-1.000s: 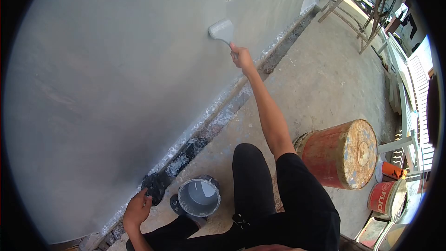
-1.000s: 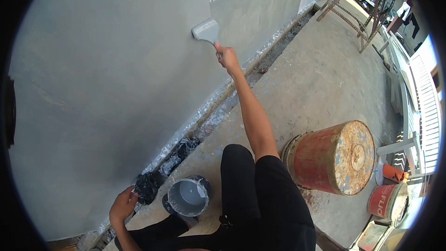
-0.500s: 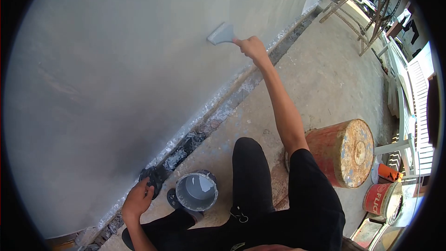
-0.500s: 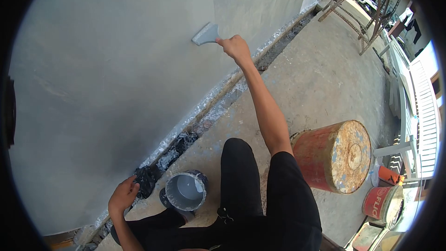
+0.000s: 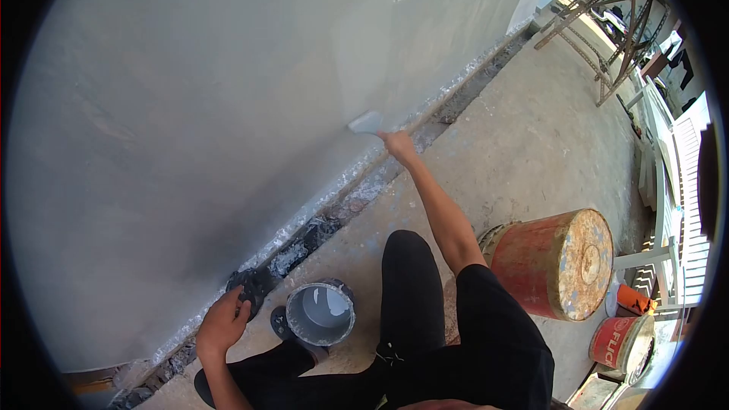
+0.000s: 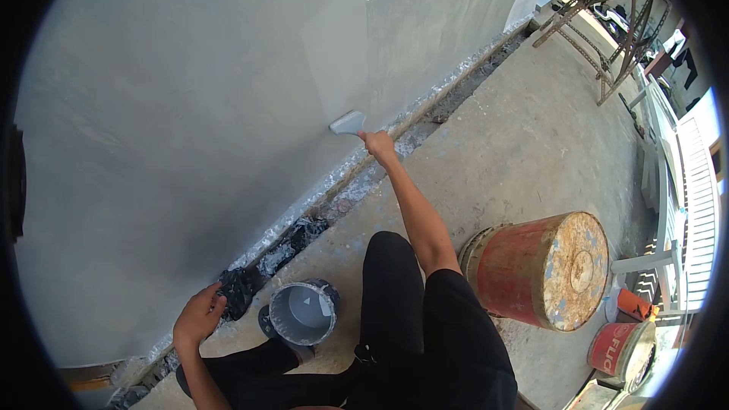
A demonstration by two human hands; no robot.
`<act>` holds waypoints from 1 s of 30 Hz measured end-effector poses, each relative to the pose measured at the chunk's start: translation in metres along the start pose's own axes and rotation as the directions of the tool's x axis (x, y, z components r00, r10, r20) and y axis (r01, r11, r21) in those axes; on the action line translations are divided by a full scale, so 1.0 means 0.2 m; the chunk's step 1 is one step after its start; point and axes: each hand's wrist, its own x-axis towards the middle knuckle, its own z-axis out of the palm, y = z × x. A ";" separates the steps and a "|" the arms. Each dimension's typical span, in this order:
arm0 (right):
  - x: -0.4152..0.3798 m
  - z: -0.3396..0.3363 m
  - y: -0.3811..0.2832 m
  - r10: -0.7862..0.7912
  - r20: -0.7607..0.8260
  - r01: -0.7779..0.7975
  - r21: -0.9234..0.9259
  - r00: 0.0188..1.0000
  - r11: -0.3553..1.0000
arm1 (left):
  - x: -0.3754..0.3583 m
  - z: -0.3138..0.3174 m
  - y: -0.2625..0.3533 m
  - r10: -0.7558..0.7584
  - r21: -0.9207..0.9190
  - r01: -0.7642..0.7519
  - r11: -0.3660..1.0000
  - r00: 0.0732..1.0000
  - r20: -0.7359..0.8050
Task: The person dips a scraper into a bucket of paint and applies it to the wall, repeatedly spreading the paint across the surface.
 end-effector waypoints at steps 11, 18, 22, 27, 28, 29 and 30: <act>-0.47 -0.69 -1.16 -0.337 0.056 0.224 0.645 0.940 0.731 | 0.00 0.02 0.04 -0.013 0.021 0.013 1.000 1.000 0.009; -0.40 0.05 -0.24 0.023 0.235 -0.142 0.507 0.972 0.850 | -0.03 0.01 0.04 0.007 -0.022 -0.006 1.000 1.000 0.016; -0.27 0.25 -0.05 0.018 0.108 -0.016 -0.018 0.994 1.000 | -0.05 0.02 0.01 0.020 0.029 -0.019 0.999 0.999 -0.039; -0.55 -0.20 -0.63 -0.095 0.118 0.062 0.254 0.988 0.965 | -0.06 0.03 0.01 0.028 0.026 -0.027 0.999 1.000 -0.012; -0.59 -0.30 -0.74 -0.115 0.130 0.067 0.322 0.985 0.944 | -0.06 0.04 0.01 0.030 0.023 -0.030 0.999 1.000 -0.002; -0.62 -0.37 -0.83 -0.133 0.143 0.068 0.392 0.981 0.917 | -0.06 0.04 0.01 0.031 0.025 -0.031 0.999 1.000 0.004; -0.66 -0.43 -0.93 -0.183 0.143 0.089 0.498 0.973 0.863 | -0.05 0.03 0.02 0.029 0.031 -0.030 0.999 1.000 0.010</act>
